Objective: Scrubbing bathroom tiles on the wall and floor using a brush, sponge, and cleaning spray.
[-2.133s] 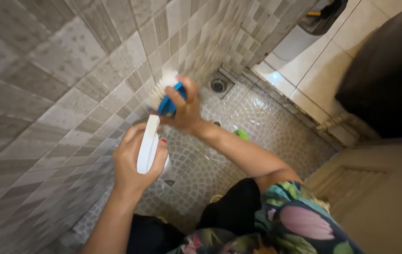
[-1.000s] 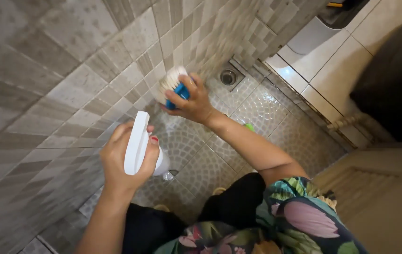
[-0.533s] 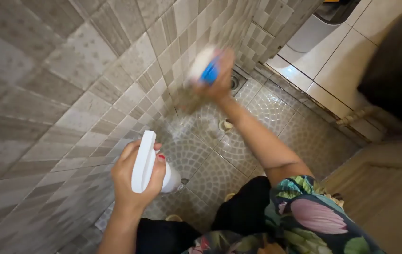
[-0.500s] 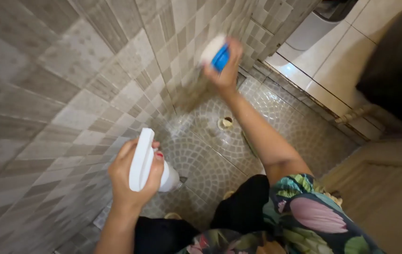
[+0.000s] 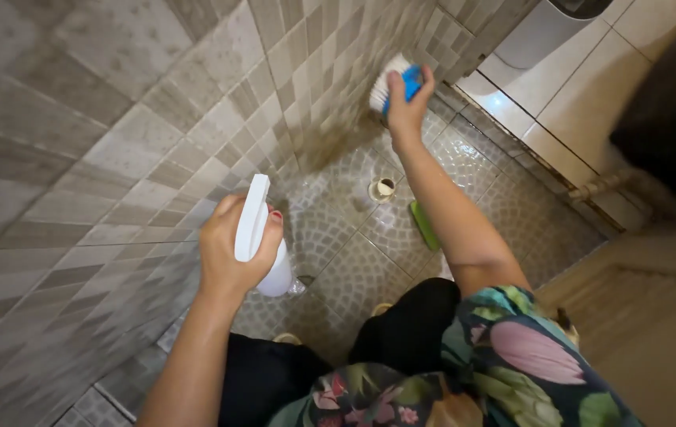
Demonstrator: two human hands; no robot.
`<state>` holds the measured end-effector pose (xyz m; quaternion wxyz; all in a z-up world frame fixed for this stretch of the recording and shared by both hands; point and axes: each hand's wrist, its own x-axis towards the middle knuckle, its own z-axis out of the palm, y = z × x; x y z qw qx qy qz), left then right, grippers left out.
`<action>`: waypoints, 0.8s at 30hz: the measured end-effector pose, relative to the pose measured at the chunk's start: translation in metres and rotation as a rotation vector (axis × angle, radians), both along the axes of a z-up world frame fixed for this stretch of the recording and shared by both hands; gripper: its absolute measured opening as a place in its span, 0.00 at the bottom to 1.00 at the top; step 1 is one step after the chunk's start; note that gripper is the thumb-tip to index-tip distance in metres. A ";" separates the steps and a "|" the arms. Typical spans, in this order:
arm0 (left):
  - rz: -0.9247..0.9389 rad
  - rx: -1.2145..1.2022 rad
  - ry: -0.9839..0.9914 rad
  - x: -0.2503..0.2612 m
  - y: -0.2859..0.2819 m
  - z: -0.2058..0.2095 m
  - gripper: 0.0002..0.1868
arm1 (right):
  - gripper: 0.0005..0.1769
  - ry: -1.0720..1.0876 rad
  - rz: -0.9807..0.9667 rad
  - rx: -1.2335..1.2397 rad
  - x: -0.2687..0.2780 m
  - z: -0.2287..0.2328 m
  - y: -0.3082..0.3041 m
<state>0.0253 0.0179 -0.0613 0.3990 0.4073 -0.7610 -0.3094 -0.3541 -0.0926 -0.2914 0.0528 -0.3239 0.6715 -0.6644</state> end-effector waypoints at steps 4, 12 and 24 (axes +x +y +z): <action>-0.004 -0.032 0.018 -0.004 -0.003 0.003 0.05 | 0.45 -0.509 0.099 0.015 -0.007 0.041 0.005; -0.034 0.008 -0.001 -0.030 -0.009 -0.008 0.07 | 0.42 -0.472 0.083 -0.310 -0.009 0.118 -0.028; -0.027 -0.040 -0.043 -0.012 -0.016 -0.001 0.08 | 0.37 -0.135 0.008 -0.392 0.220 0.056 0.029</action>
